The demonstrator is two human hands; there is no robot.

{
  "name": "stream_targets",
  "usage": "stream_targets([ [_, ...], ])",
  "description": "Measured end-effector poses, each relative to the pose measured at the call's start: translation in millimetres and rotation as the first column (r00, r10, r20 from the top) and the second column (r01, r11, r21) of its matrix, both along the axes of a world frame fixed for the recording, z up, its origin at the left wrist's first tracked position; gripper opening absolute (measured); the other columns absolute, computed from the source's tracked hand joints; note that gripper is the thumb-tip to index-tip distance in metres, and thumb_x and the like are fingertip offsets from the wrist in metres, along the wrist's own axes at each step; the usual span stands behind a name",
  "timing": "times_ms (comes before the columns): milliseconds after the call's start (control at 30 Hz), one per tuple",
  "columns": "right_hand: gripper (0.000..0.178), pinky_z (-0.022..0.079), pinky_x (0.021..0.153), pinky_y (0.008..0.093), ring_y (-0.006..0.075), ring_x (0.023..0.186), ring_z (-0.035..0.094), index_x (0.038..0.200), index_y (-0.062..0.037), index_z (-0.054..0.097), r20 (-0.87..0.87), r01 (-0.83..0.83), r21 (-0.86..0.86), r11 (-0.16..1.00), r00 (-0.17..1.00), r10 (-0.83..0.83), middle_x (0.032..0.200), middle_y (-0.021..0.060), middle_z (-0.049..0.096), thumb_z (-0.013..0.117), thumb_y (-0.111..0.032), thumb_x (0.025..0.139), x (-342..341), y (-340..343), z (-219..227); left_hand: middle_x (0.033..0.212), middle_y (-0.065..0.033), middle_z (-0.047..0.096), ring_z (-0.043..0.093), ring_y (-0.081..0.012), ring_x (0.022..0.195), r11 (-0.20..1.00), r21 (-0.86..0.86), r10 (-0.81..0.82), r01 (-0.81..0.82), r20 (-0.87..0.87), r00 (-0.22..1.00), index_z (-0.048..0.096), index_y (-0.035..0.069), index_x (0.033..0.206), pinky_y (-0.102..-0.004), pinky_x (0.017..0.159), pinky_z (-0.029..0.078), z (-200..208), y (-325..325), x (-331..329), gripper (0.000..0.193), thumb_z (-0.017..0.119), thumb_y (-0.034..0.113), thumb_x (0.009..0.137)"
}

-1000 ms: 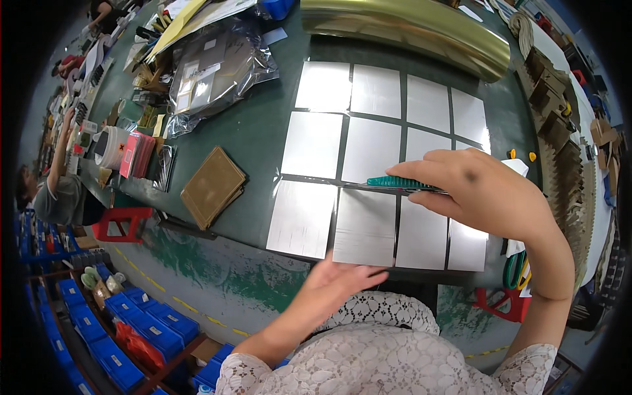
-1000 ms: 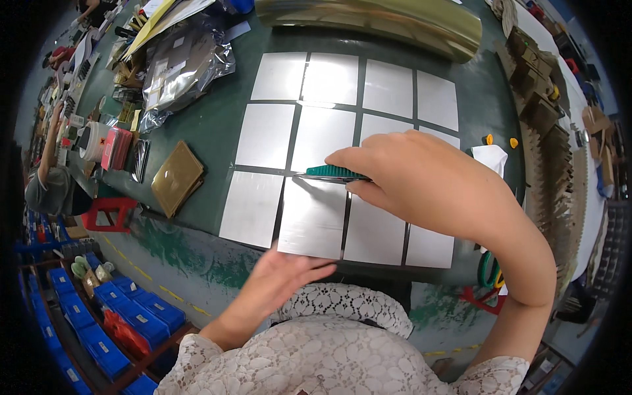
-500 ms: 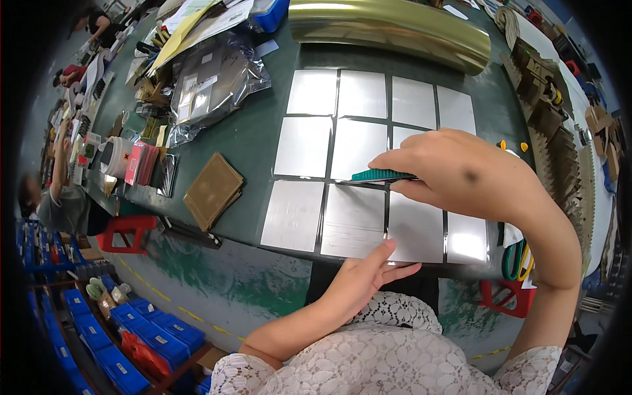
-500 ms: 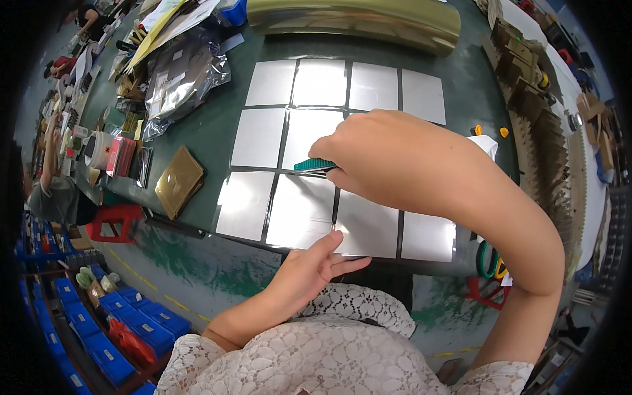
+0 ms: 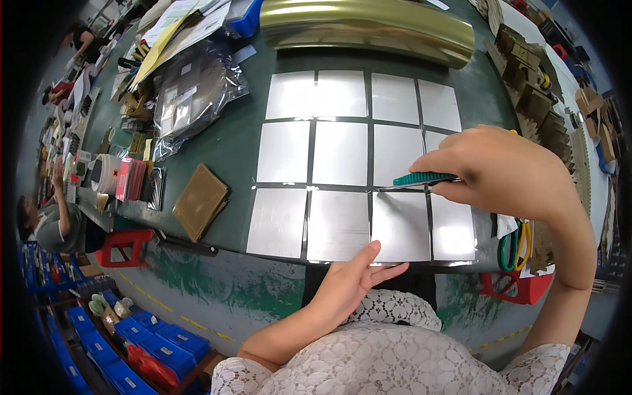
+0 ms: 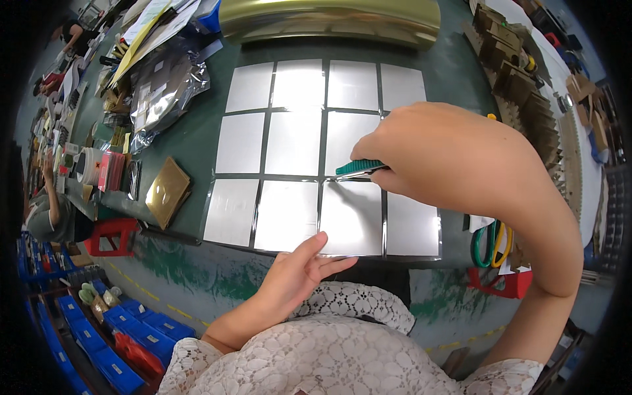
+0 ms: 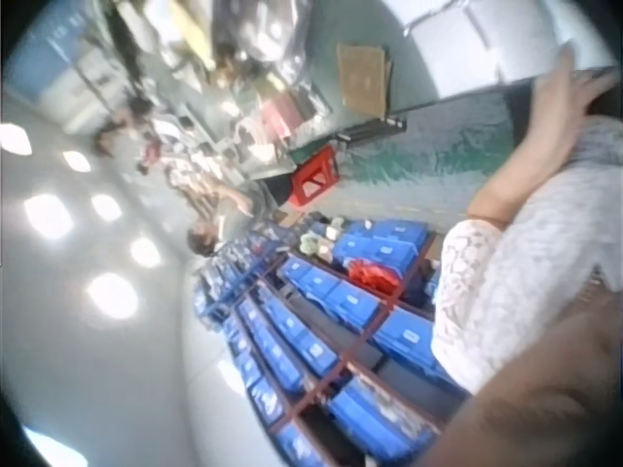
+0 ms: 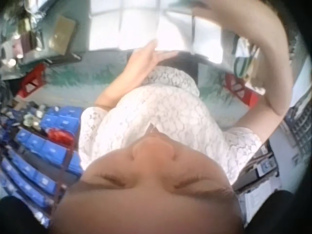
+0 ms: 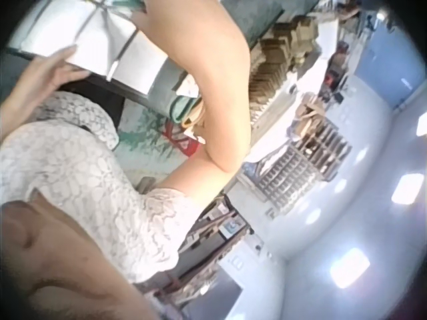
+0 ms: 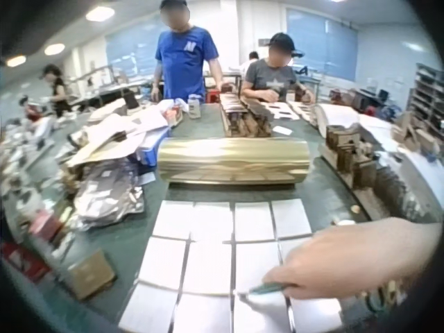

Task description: The person uses a utility knife to score a sheet of reflective material and then uses scissors to cut the material into smaller squares. They handle the cut pieces, peeling back a protective film and trimming the edges of the reflective squares.

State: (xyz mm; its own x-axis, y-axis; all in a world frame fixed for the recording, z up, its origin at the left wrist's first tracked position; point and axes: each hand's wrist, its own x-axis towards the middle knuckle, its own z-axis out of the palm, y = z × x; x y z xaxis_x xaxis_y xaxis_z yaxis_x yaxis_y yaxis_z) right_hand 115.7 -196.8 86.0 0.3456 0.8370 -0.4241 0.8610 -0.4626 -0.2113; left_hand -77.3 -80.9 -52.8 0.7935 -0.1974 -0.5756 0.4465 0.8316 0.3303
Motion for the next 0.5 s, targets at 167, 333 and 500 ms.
stream_targets([
  [167, 0.015, 0.049, 0.072, 0.0418, 0.0311, 0.081, 0.061, 0.091, -0.0040, 0.065, -0.008, 0.033, -0.002, 0.999, 0.999, -0.033, 0.078, 0.0132, 0.063, 0.059, -0.014, 0.082, 1, -8, 0, 0.131, -0.0188, 0.049, 0.049, -0.0270, 0.122, 0.998, -0.069, 0.009, -0.002, 0.090, 0.996, 0.036, -0.008, 0.132, -0.0454, 0.109, 0.035, -5, -15, 6, 0.045, 0.043, 0.022, 0.100],
  [333, 0.018, 0.049, 0.071, 0.0406, 0.0313, 0.081, 0.062, 0.095, -0.0054, 0.065, 0.059, -0.008, 0.106, 0.994, 0.998, 0.001, 0.081, 0.0135, 0.064, 0.061, -0.015, 0.081, 1, -18, -11, 0.134, -0.0164, 0.047, 0.048, -0.0256, 0.124, 1.000, -0.016, -0.019, 0.022, 0.140, 0.990, 0.035, -0.005, 0.135, -0.0438, 0.110, 0.035, -4, -49, 24, 0.046, 0.046, 0.021, 0.099],
  [500, 0.026, 0.049, 0.070, 0.0399, 0.0333, 0.078, 0.063, 0.107, -0.0071, 0.065, 0.067, -0.029, 0.157, 0.987, 0.998, 0.019, 0.079, 0.0140, 0.065, 0.063, -0.014, 0.082, 1, -27, -13, 0.134, -0.0165, 0.048, 0.048, -0.0260, 0.124, 0.986, -0.121, -0.103, 0.112, 0.079, 0.992, 0.038, -0.008, 0.132, -0.0402, 0.109, 0.036, -5, -56, 27, 0.045, 0.045, 0.021, 0.100],
])
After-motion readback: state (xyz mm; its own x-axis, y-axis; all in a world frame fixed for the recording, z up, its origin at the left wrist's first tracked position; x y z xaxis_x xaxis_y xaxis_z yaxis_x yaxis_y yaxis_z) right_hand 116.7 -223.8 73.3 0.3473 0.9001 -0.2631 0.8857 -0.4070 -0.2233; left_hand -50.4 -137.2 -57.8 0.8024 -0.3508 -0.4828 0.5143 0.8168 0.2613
